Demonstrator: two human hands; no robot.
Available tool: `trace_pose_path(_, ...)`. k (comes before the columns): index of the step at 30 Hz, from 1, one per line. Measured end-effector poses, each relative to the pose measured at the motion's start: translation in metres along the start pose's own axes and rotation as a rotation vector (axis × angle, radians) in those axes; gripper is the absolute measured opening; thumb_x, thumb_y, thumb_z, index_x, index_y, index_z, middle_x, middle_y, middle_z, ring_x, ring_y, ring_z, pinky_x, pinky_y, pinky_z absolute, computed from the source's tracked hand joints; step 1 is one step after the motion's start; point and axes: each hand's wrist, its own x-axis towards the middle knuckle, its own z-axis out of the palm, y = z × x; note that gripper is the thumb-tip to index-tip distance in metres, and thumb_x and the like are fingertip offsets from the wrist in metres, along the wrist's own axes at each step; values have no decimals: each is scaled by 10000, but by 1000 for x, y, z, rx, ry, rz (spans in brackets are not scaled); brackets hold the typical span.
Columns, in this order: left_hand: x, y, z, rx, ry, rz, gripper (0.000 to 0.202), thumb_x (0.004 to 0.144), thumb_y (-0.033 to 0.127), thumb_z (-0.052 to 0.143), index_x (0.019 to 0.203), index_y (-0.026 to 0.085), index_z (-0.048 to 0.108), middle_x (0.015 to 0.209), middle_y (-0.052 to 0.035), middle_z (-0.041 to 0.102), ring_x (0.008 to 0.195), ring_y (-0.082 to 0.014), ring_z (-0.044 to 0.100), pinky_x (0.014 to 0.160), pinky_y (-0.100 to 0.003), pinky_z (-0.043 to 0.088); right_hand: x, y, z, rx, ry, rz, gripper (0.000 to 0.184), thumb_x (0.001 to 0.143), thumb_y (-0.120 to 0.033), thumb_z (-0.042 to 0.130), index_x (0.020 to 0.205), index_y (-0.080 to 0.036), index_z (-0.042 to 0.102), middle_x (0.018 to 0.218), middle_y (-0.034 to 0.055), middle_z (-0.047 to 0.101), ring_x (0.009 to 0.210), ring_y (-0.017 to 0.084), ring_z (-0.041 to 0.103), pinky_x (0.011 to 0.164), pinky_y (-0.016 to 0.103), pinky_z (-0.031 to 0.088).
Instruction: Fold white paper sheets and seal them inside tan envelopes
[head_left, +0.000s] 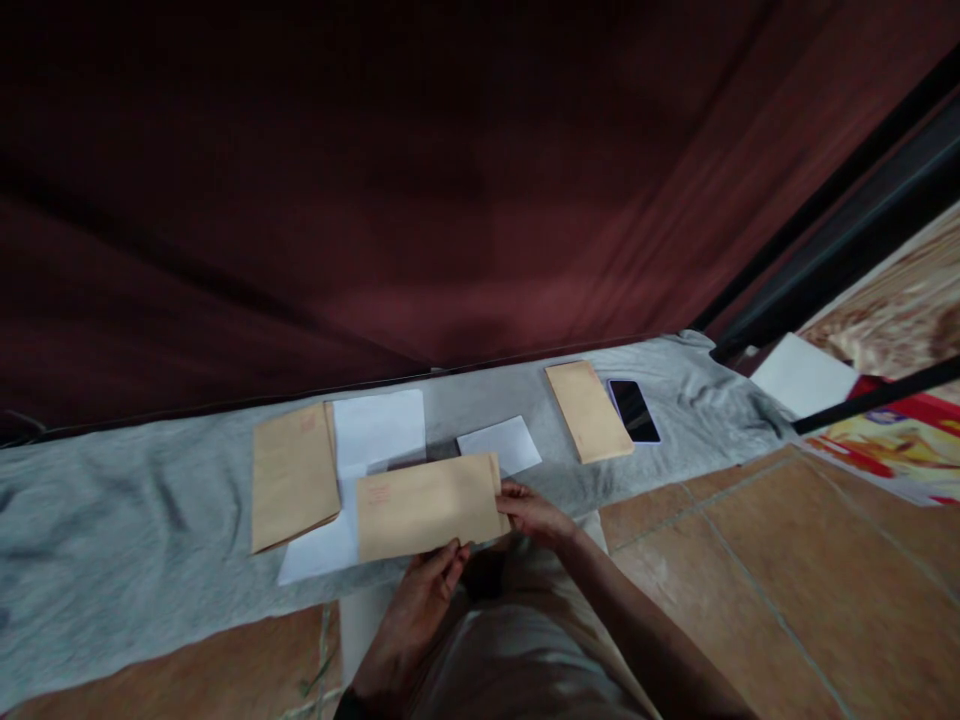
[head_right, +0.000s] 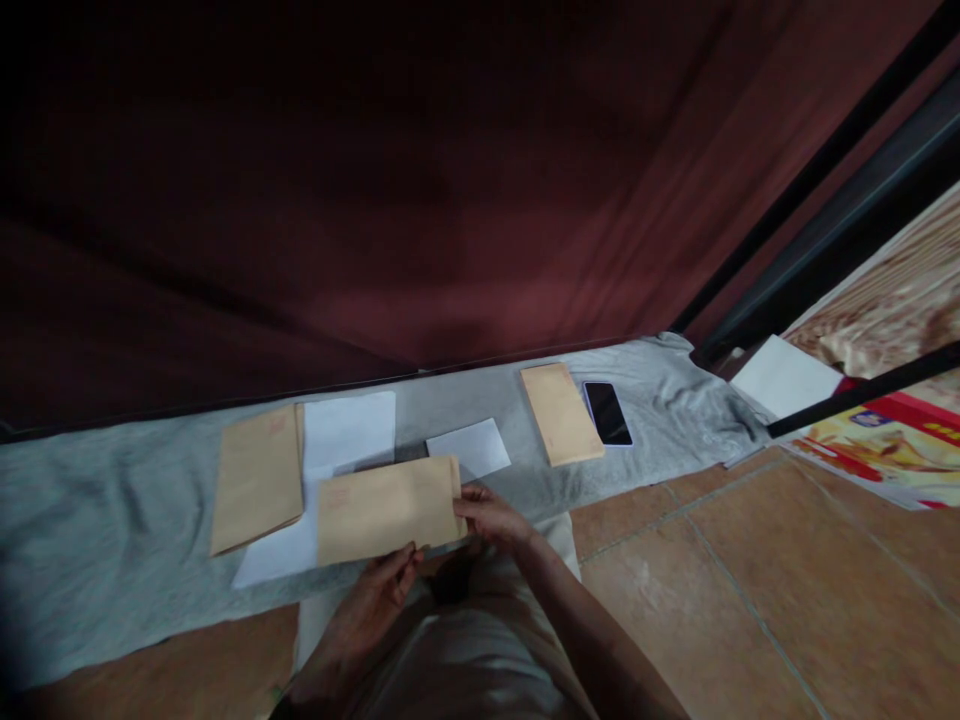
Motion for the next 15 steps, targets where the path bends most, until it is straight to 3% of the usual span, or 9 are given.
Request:
trace_pose_path(4, -2, -6, -2, 95, -85, -15, 234, 664, 237, 897, 825, 201, 731, 843, -65, 777, 771, -197, 737, 731, -280, 594, 0, -6, 0, -152, -11, -125, 371, 724, -554, 787, 859, -211, 747, 755, -3, 722, 758, 202, 689, 790, 348, 555)
trace_pose_path(7, -7, -11, -3, 373, -166, -5, 338, 689, 475, 867, 768, 186, 710, 737, -103, 744, 643, -216, 702, 586, -298, 559, 3, -8, -1, -205, 7, -162, 305, 738, -506, 780, 850, -224, 752, 743, -17, 721, 763, 202, 667, 781, 336, 546)
trace_pose_path(9, -11, -9, -2, 650, -184, 221, 346, 759, 527, 788, 754, 195, 695, 740, -100, 733, 657, -228, 700, 613, -325, 567, 4, -6, -2, -246, 29, -191, 250, 754, -465, 765, 841, -231, 754, 747, -24, 719, 767, 199, 658, 766, 325, 544)
trace_pose_path(11, -13, -2, 0, 960, -144, 610, 263, 804, 444, 754, 922, 210, 730, 996, -123, 762, 946, -285, 727, 855, -410, 584, 4, -1, -4, -292, 67, -216, 220, 772, -440, 734, 820, -226, 751, 735, -23, 709, 739, 190, 646, 736, 313, 540)
trace_pose_path(13, -10, 8, 3, 1276, -83, 974, 491, 770, 323, 780, 1241, 237, 676, 1414, -143, 620, 1350, -354, 541, 1131, -532, 424, 2, 3, -6, -316, 94, -225, 227, 781, -439, 706, 818, -218, 745, 729, -19, 700, 715, 185, 638, 724, 314, 538)
trace_pose_path(15, -2, 17, 6, 1580, -69, 1167, 820, 720, 253, 809, 1478, 248, 496, 1649, -159, 340, 1527, -396, 277, 1220, -632, 231, 0, 7, -8, -308, 88, -220, 235, 770, -440, 703, 835, -217, 737, 747, -14, 701, 741, 194, 645, 759, 333, 541)
